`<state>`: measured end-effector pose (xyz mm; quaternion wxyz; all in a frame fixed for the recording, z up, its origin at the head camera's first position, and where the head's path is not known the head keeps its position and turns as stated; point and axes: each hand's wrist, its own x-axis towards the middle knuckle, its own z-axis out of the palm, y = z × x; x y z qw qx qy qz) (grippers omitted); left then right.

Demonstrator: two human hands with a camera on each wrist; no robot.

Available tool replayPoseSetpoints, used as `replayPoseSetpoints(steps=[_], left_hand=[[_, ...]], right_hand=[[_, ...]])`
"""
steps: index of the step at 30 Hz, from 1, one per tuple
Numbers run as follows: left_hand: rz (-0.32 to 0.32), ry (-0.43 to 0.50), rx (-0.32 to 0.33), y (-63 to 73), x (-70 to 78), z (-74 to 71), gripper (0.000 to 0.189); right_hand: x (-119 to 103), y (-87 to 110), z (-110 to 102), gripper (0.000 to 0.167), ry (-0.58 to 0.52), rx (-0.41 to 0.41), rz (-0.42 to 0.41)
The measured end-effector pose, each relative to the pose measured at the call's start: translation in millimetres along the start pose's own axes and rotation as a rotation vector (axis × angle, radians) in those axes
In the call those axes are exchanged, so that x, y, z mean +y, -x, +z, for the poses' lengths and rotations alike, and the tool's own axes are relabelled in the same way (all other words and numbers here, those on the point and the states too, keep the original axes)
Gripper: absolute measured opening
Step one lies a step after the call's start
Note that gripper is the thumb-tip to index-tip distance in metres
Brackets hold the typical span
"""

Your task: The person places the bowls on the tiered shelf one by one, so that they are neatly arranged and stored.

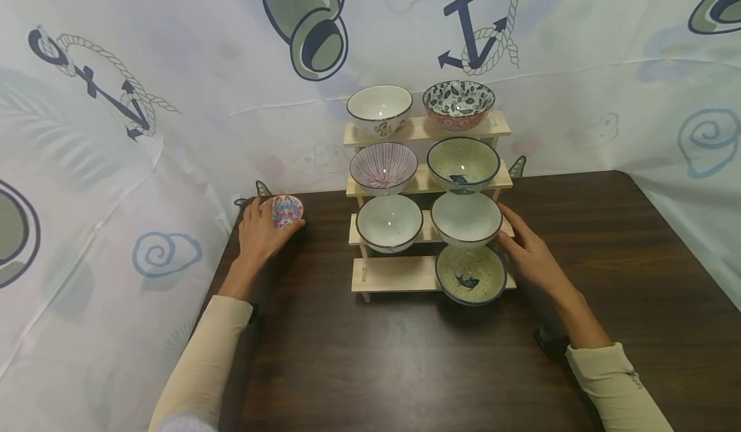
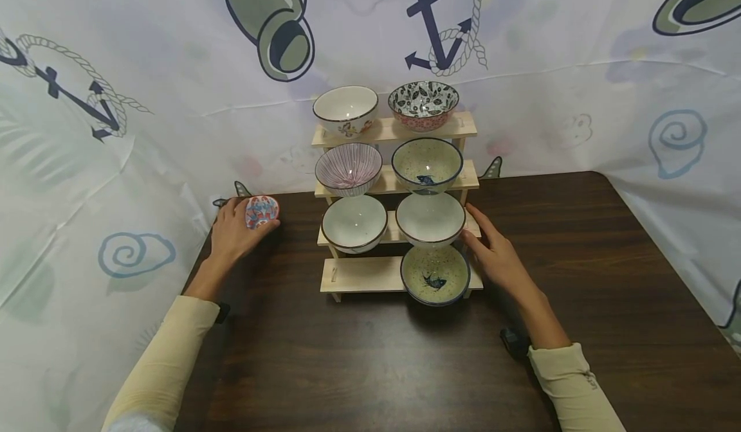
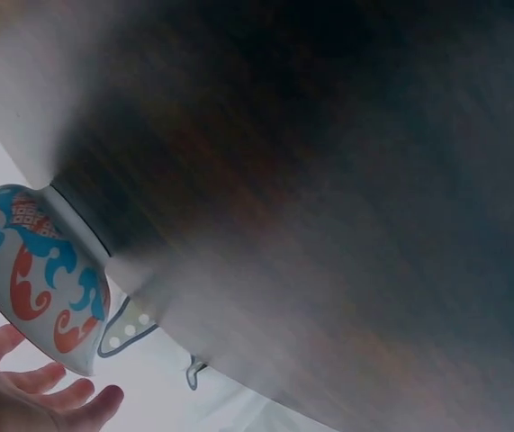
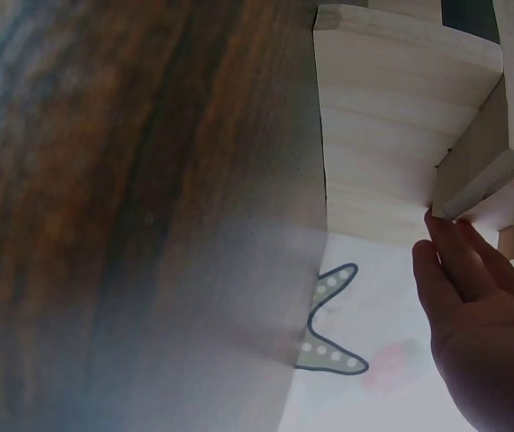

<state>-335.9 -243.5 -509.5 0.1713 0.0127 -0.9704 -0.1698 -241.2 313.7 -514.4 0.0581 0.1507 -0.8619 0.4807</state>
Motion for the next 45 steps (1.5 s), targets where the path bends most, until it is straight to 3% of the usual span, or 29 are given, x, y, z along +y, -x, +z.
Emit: replayPoseSetpoints(steps=[10, 17, 25, 30, 35, 45], left_hand=[[-0.030, 0.016, -0.035, -0.1, -2.2, 1.5, 0.103], [-0.048, 0.008, -0.096, -2.7, -1.4, 6.4, 0.109], [-0.063, 0.079, -0.105, -7.6, 2.5, 13.7, 0.111], [-0.074, 0.095, -0.118, -6.6, -5.2, 11.7, 0.113], [-0.102, 0.121, -0.104, -3.7, -12.6, 7.8, 0.113], [-0.099, 0.204, -0.035, -5.1, -10.5, 12.5, 0.100]], right_hand=[[0.8, -0.7, 0.6, 0.063, -0.005, 0.005, -0.001], [1.4, 0.5, -0.9, 0.063, 0.009, 0.008, 0.000], [1.5, 2.9, -5.5, 0.062, 0.031, 0.021, 0.007], [1.4, -1.6, -0.6, 0.062, 0.010, 0.012, 0.008], [2.6, -6.4, 5.1, 0.062, -0.020, -0.003, -0.007], [5.0, -1.4, 1.2, 0.062, -0.009, 0.019, 0.016]])
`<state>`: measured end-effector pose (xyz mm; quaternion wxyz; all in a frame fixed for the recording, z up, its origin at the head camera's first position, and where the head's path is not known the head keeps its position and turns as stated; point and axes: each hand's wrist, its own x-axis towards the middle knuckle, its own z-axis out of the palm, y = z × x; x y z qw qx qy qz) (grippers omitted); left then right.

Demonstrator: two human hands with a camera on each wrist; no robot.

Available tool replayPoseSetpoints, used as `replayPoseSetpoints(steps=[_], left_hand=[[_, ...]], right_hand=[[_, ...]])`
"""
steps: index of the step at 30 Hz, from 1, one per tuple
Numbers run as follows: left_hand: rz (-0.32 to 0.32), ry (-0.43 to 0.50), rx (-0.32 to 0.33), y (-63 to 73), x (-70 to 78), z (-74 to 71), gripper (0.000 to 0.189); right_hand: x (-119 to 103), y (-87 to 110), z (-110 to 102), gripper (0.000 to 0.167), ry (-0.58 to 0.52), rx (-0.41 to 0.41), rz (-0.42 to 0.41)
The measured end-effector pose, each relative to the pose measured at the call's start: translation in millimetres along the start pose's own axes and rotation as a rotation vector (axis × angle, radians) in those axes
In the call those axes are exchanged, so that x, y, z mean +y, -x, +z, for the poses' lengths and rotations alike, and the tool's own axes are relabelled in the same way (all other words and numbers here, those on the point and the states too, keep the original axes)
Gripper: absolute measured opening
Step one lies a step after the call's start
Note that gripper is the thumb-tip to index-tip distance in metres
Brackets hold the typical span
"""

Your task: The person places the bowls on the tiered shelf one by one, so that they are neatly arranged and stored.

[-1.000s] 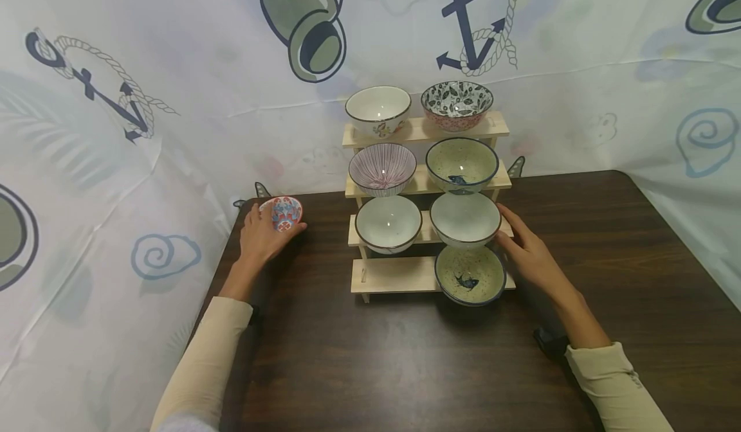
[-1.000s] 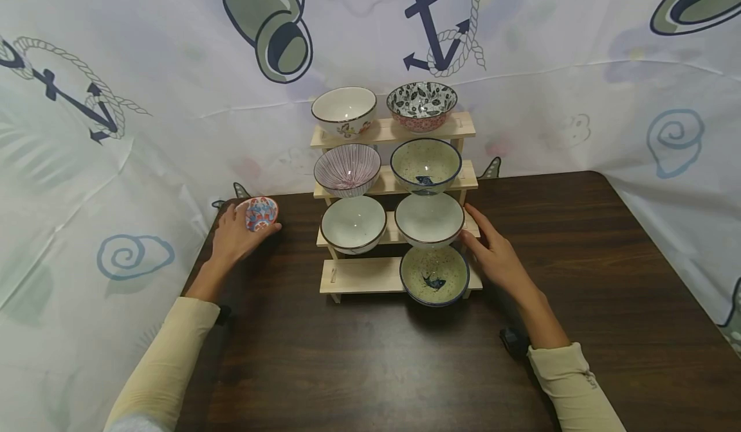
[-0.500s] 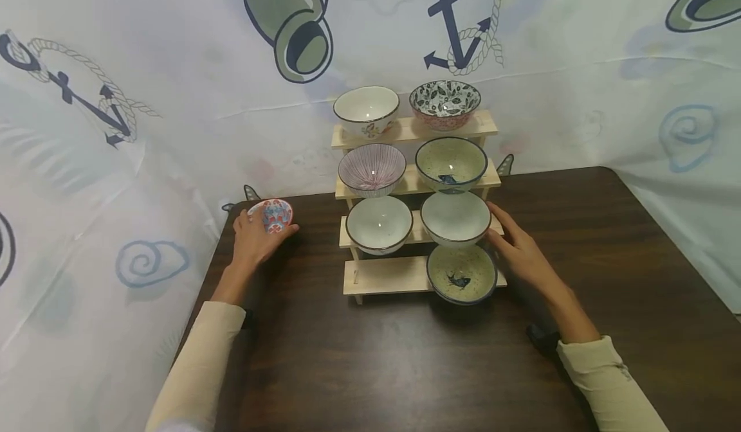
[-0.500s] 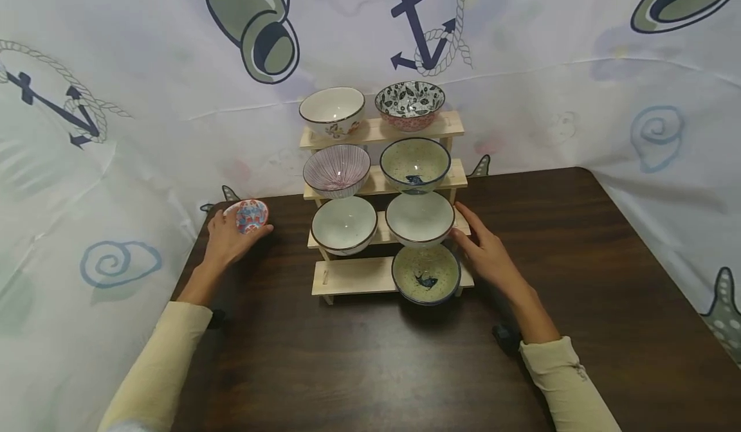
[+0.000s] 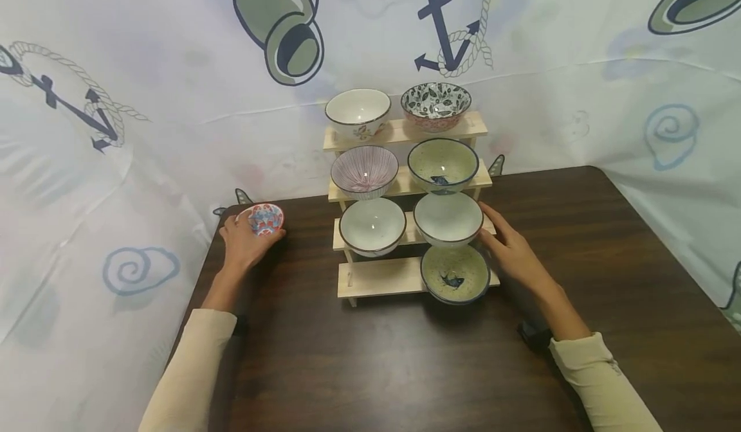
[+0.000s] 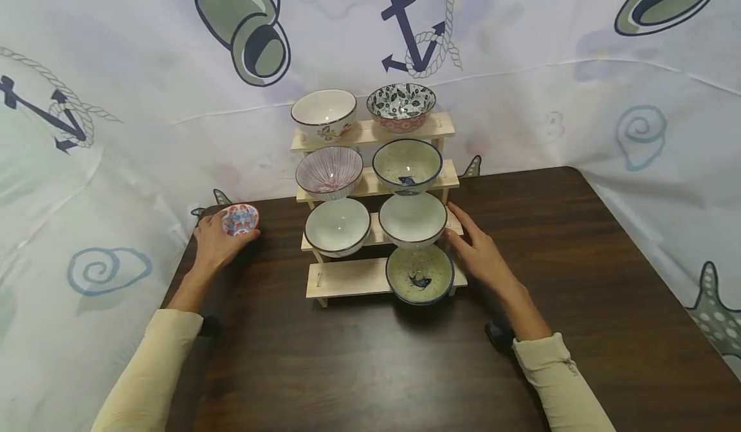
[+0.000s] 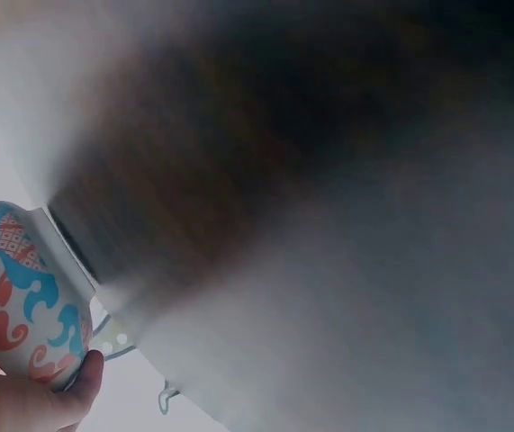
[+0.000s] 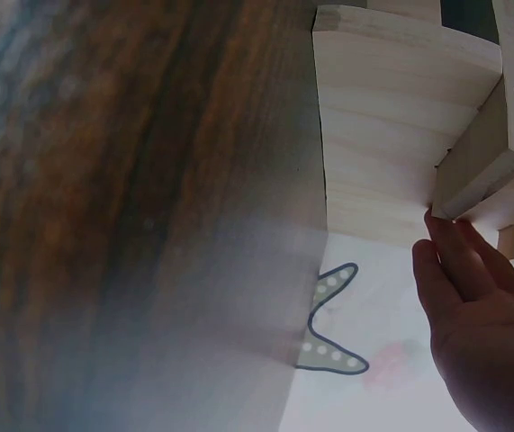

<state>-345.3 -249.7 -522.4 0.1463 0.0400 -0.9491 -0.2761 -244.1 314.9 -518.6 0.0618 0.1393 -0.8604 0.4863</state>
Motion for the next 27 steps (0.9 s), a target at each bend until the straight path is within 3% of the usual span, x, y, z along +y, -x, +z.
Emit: replayPoseSetpoints(steps=[9, 16, 27], left_hand=[[0.046, 0.049, 0.077, 7.3, 5.4, -13.9, 0.091], [0.109, 0.039, 0.091, 14.3, 13.9, -22.3, 0.089], [0.098, 0.041, 0.088, 27.1, 27.1, -34.0, 0.092]], right_hand=[[-3.4, 0.8, -0.9, 0.062, 0.022, 0.002, 0.007], [-2.6, 0.9, -0.8, 0.062, 0.041, 0.013, -0.004], [-1.9, 0.5, -1.6, 0.062, 0.016, -0.004, 0.001]])
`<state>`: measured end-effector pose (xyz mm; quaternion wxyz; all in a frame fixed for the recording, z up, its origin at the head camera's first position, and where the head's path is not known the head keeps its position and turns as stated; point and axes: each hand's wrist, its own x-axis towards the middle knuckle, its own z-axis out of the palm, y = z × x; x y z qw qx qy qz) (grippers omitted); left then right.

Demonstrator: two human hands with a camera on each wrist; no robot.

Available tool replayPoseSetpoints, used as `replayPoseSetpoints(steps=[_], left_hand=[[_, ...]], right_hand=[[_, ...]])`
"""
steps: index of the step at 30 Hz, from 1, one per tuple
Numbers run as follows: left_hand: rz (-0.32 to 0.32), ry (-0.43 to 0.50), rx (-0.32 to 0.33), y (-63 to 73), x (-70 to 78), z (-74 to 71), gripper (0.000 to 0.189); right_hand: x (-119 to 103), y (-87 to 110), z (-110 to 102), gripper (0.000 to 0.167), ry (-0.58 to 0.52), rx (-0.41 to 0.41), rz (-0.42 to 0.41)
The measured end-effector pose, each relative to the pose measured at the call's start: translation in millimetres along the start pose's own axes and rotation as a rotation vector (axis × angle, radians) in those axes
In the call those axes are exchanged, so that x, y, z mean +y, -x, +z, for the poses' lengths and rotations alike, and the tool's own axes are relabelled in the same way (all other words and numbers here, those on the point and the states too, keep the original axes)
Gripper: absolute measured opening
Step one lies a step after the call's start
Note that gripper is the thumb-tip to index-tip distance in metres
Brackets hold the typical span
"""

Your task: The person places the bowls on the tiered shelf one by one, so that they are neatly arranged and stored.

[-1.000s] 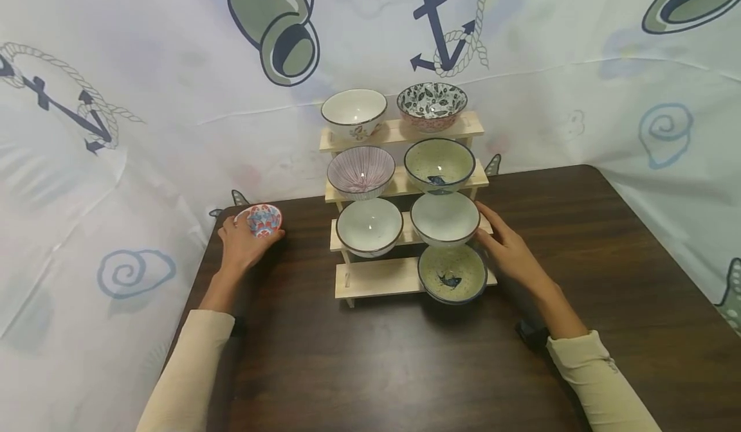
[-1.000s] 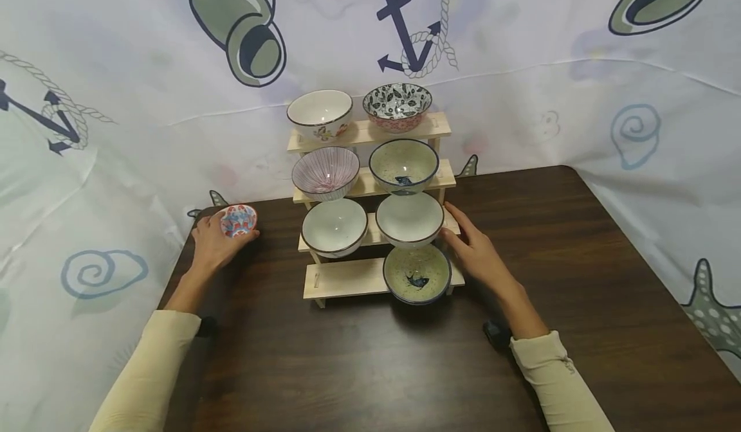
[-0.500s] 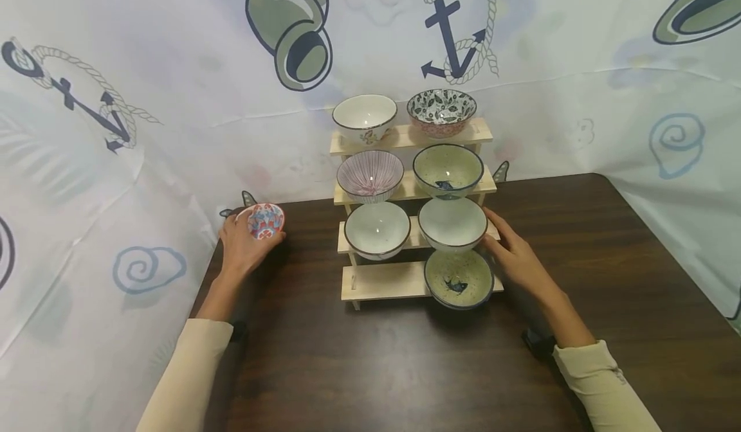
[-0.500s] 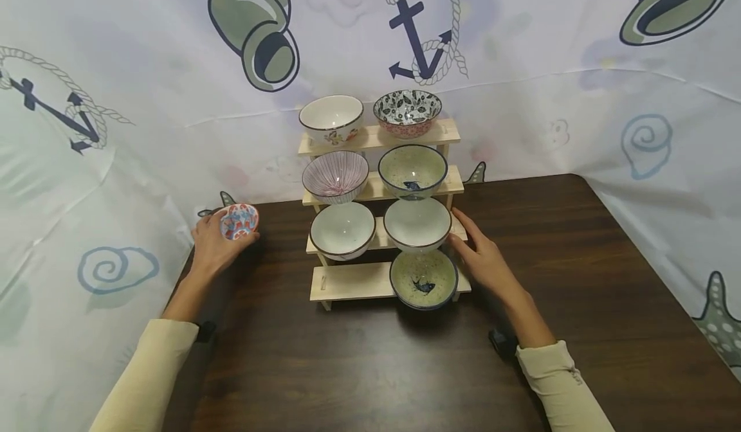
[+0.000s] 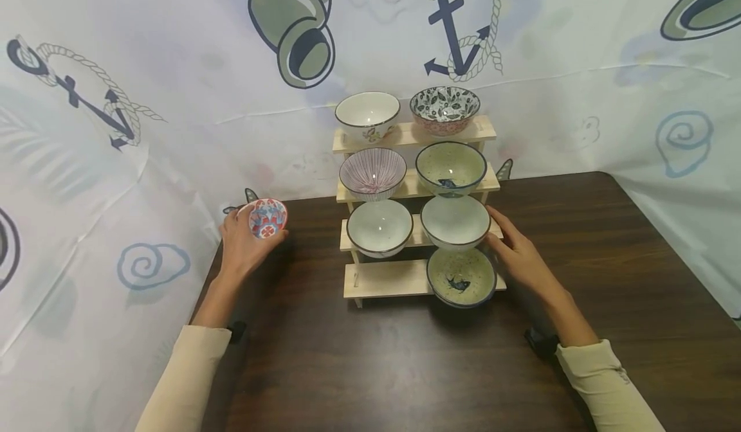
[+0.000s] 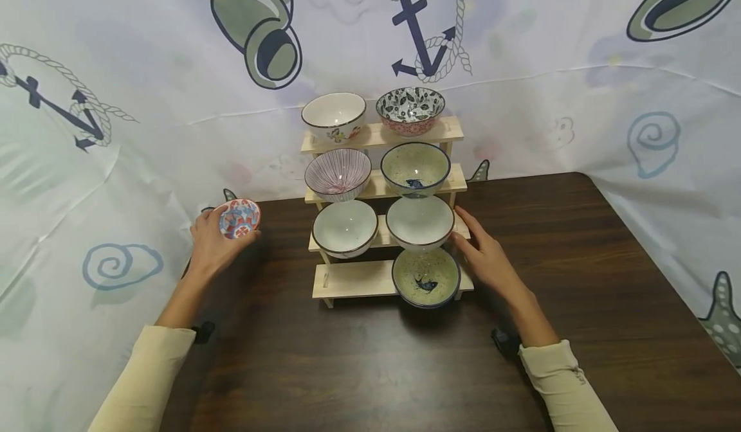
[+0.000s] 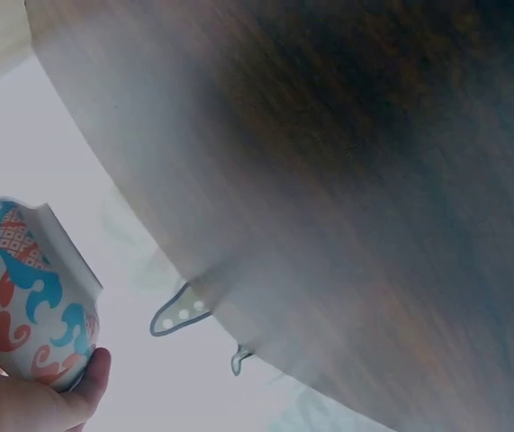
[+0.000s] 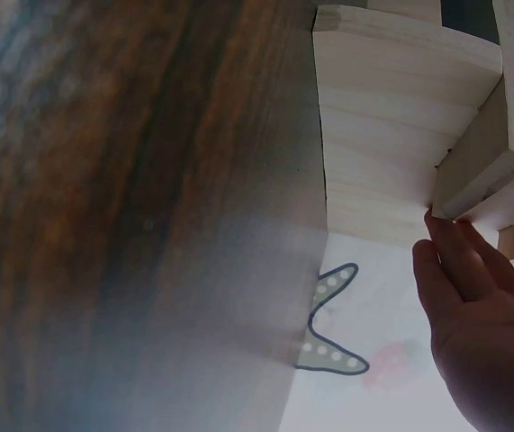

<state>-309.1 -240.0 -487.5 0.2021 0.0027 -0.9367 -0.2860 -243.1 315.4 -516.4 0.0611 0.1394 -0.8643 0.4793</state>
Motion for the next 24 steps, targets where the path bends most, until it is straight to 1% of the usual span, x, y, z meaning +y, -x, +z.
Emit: replayPoseSetpoints(steps=[9, 14, 24], left_hand=[[0.007, 0.012, 0.012, 12.5, 8.4, -12.9, 0.093], [0.017, 0.002, 0.018, 16.6, 13.3, -16.3, 0.094], [0.032, 0.010, 0.023, 27.9, 26.1, -24.9, 0.092]], right_hand=[[-1.1, 1.1, 0.3, 0.062, 0.022, 0.001, -0.004], [-0.3, 1.8, 0.1, 0.063, 0.025, 0.000, -0.010], [-1.7, 1.7, 0.1, 0.063, 0.019, -0.007, -0.001]])
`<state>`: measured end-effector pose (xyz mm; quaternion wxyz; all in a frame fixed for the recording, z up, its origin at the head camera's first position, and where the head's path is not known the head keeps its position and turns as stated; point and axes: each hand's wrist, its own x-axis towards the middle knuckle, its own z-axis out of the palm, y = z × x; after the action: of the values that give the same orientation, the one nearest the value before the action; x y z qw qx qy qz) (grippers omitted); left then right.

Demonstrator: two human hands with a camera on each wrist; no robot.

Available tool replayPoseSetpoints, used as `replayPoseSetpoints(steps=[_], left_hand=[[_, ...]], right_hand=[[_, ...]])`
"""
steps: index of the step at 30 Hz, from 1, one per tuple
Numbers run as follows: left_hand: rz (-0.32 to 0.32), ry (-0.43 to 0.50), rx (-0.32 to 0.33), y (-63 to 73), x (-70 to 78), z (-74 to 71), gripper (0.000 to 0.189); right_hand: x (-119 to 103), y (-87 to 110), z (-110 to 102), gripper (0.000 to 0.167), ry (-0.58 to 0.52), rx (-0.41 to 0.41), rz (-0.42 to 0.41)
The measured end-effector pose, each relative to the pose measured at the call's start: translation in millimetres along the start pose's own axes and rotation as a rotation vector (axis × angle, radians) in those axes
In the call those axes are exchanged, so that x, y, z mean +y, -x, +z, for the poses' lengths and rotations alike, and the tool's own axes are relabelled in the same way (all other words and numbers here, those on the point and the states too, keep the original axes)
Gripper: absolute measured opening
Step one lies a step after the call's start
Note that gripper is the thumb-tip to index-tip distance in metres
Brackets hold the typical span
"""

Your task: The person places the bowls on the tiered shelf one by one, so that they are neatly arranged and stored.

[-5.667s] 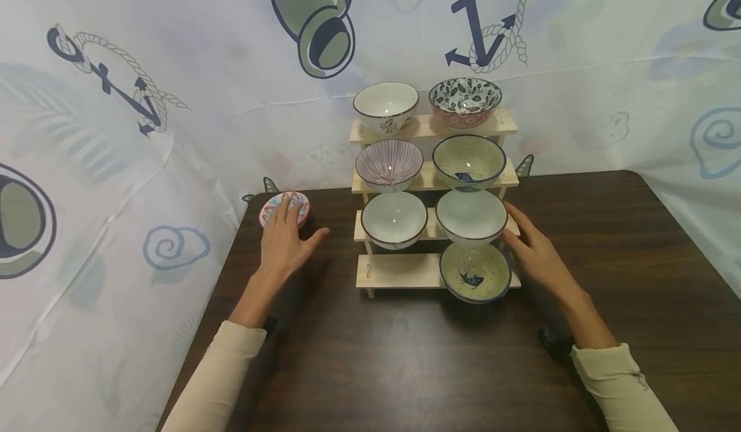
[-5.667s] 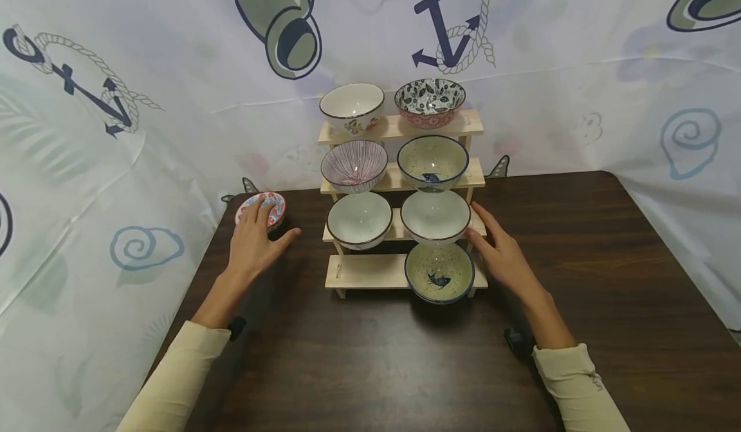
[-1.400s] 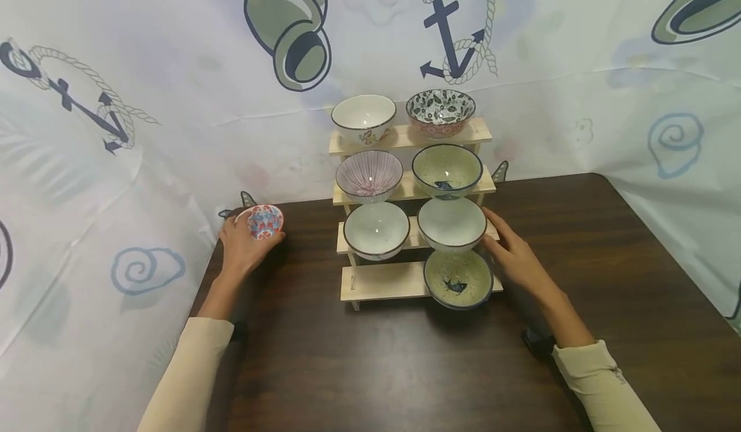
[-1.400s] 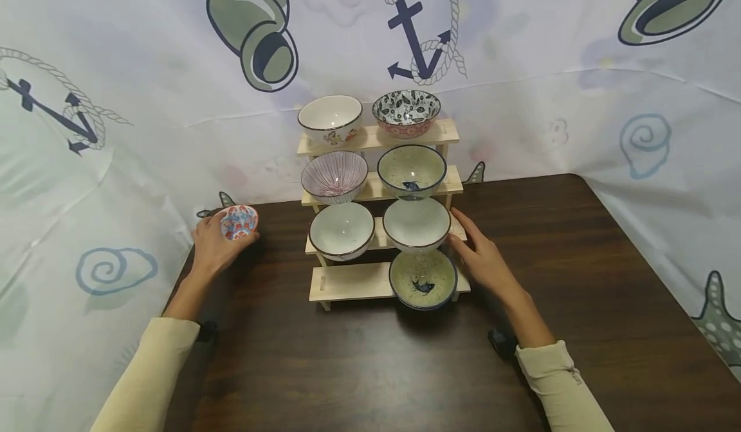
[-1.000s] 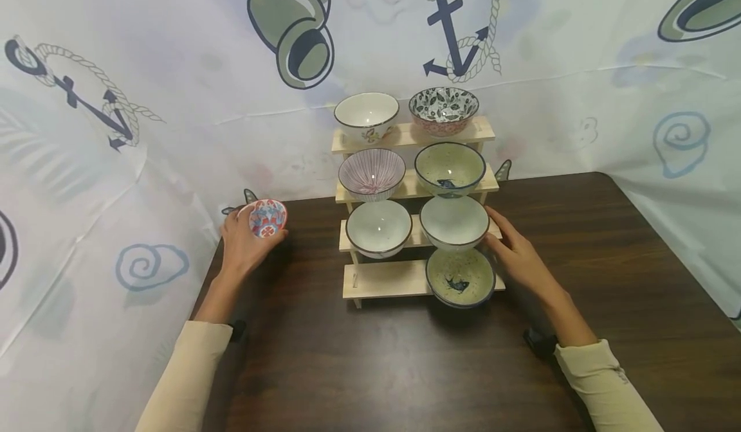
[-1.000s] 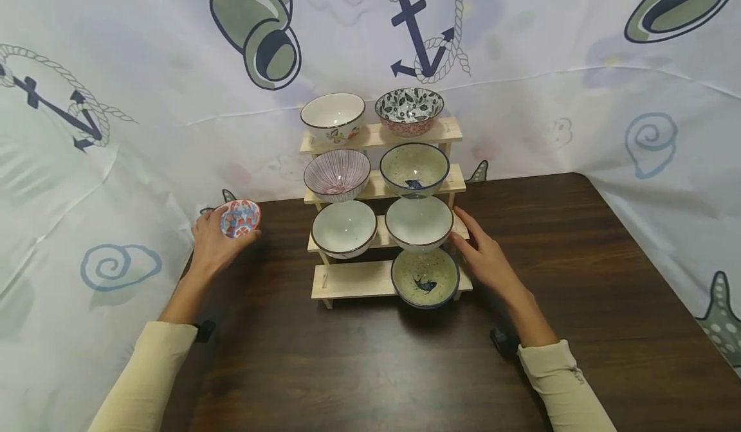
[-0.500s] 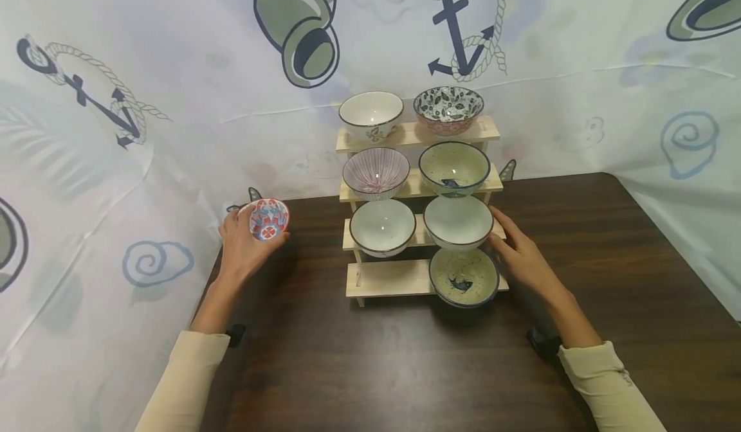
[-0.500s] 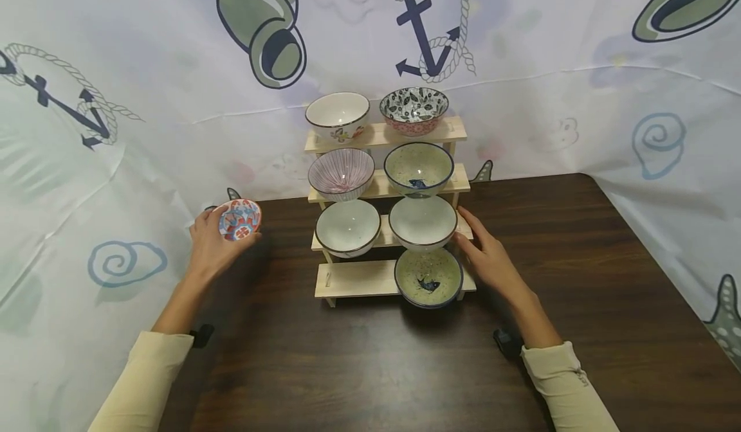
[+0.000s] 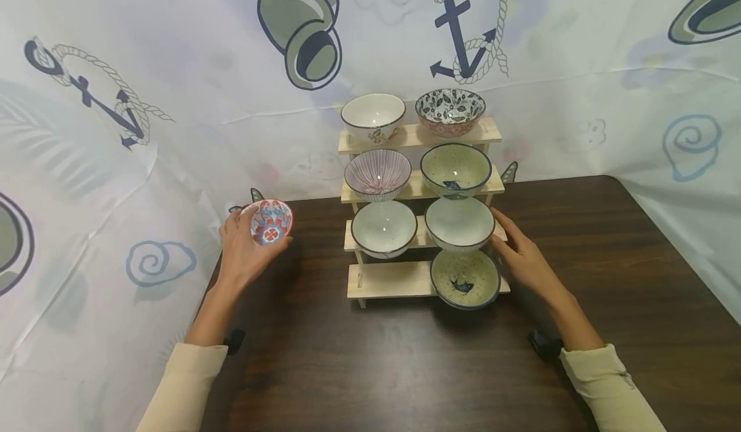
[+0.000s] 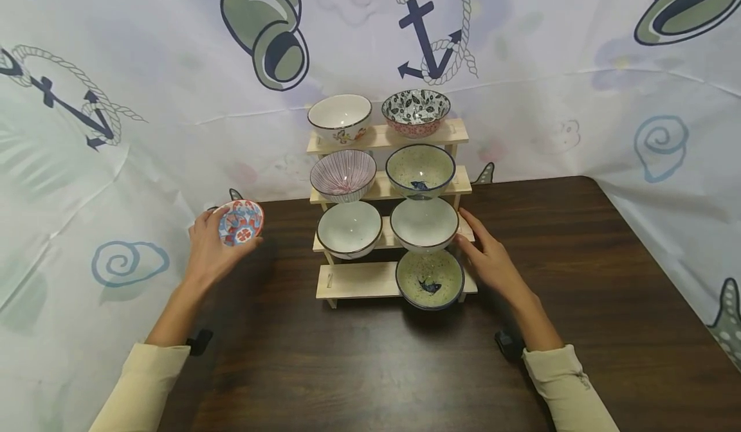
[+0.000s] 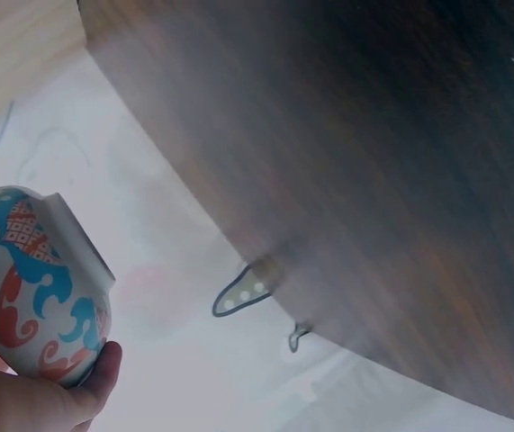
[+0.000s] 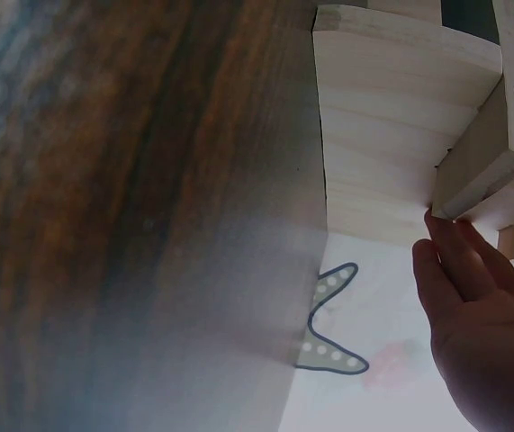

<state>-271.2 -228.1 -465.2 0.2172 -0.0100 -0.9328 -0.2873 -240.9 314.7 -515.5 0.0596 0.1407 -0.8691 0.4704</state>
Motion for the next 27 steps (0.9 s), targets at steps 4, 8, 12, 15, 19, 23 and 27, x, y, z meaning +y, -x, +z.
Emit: replayPoseSetpoints(steps=[4, 8, 12, 15, 19, 23, 27], left_hand=[[0.010, 0.001, 0.009, 4.2, 5.3, -4.1, 0.091], [0.033, 0.016, 0.021, 6.8, 11.2, -7.8, 0.092], [0.052, 0.025, 0.027, 9.5, 17.4, -11.5, 0.092], [0.057, 0.023, 0.025, 12.9, 21.9, -14.7, 0.093], [0.069, 0.027, 0.017, 17.3, 29.1, -19.1, 0.094], [0.090, 0.028, 0.013, 21.5, 36.8, -22.5, 0.094], [0.106, 0.024, 0.006, 26.7, 43.3, -24.9, 0.094]], right_hand=[[0.1, 1.4, 0.7, 0.063, -0.009, -0.004, 0.011], [-1.4, 1.8, 0.2, 0.063, -0.021, 0.002, 0.003], [-3.2, 0.5, -0.5, 0.063, -0.029, -0.001, 0.000], [-3.6, -0.2, -0.2, 0.063, -0.020, -0.002, -0.001], [-3.7, -1.3, -0.2, 0.063, -0.011, -0.001, -0.004], [-4.1, -1.8, -0.2, 0.063, -0.015, 0.002, -0.010], [-4.2, -0.2, 0.0, 0.063, -0.016, 0.006, -0.010]])
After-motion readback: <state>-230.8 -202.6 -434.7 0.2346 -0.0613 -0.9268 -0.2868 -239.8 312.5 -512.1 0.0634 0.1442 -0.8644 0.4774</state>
